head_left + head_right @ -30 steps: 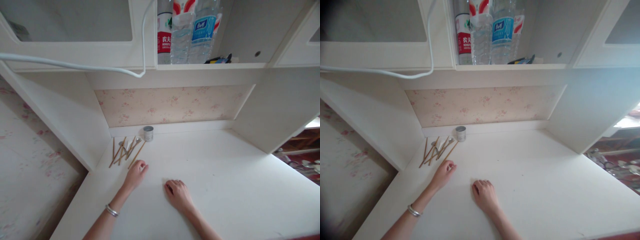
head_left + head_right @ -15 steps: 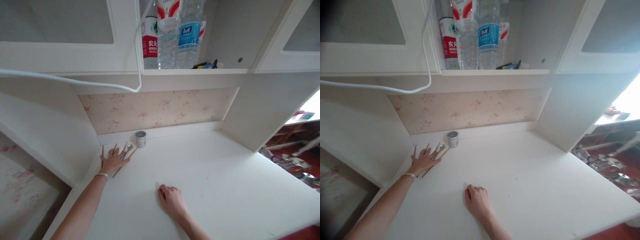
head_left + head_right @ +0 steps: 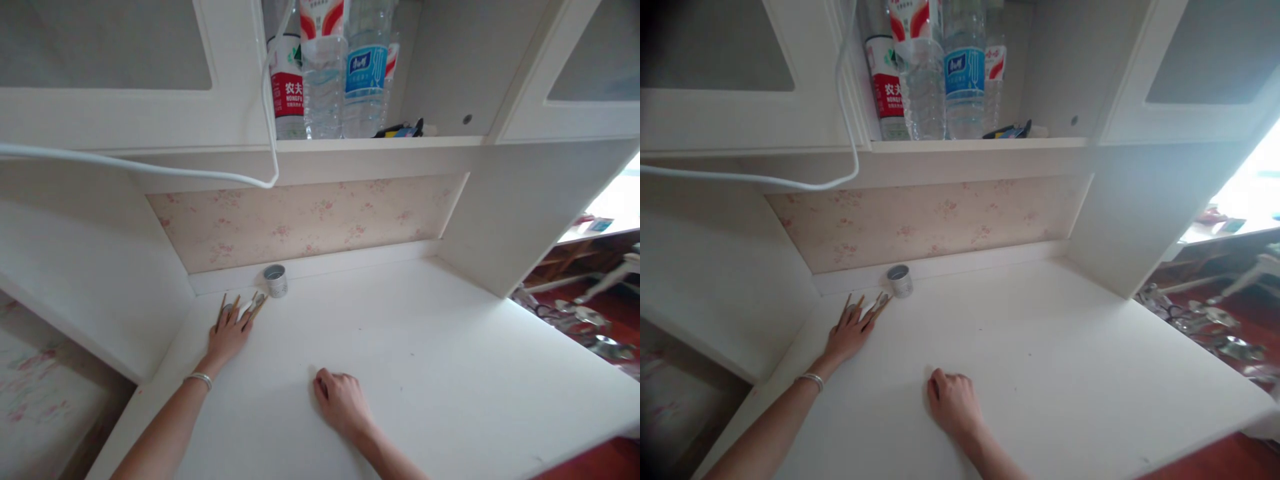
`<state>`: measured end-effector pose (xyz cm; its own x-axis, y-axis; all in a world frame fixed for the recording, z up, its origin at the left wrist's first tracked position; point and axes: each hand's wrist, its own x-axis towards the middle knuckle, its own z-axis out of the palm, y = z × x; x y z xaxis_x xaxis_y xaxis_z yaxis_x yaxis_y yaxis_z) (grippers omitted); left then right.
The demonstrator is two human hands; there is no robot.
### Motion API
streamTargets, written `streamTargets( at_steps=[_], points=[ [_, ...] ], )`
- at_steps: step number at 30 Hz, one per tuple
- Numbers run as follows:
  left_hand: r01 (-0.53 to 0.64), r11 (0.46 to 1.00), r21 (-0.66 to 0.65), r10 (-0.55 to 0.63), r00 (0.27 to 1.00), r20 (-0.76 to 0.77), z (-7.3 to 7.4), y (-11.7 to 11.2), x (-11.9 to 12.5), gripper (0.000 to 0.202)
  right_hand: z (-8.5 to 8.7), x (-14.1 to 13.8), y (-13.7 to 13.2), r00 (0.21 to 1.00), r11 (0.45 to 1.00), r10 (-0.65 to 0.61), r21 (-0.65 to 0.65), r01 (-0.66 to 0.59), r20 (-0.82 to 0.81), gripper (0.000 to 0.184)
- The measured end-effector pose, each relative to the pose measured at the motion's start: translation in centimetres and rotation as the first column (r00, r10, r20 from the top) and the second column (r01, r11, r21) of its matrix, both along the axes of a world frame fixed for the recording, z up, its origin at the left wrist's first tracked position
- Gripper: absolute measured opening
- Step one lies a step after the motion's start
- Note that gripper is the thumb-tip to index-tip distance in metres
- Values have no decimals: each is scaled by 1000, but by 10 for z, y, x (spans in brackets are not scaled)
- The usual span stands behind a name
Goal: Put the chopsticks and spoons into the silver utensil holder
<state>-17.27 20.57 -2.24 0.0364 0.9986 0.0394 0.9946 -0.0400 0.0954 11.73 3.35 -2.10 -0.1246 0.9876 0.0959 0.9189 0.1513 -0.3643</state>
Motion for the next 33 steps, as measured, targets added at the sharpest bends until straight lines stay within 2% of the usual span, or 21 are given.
streamTargets(
  at_steps=[4,7,15,19,22,26,30,33],
  points=[
    [10,1000,5,-10,1000,-1,-2,-23,1,55,2,1,-2,1000,1000,8,-6,-8,-4,27],
    [15,1000,-4,-15,1000,-14,-2,-51,-2,55,1,1,-3,1000,1000,17,2,-17,-2,26],
    [-82,996,38,85,993,-82,-11,-164,11,48,2,2,-3,999,999,32,-1,-32,-7,27],
    [-69,996,64,74,994,-80,-10,-202,27,46,2,2,-4,999,999,35,-27,-35,-19,26],
    [-53,992,112,63,995,-83,-4,-212,39,42,0,3,-4,998,998,22,-65,-26,-58,27],
    [-50,987,153,65,993,-98,1,-211,46,41,3,6,10,986,981,-24,-195,-9,-166,24],
    [-14,985,170,35,992,-123,0,-210,46,41,22,0,59,960,965,86,-218,-147,-265,23],
    [11,982,188,17,989,-147,-3,-211,47,43,39,-15,113,958,963,131,-196,-183,-254,42]
  ],
)
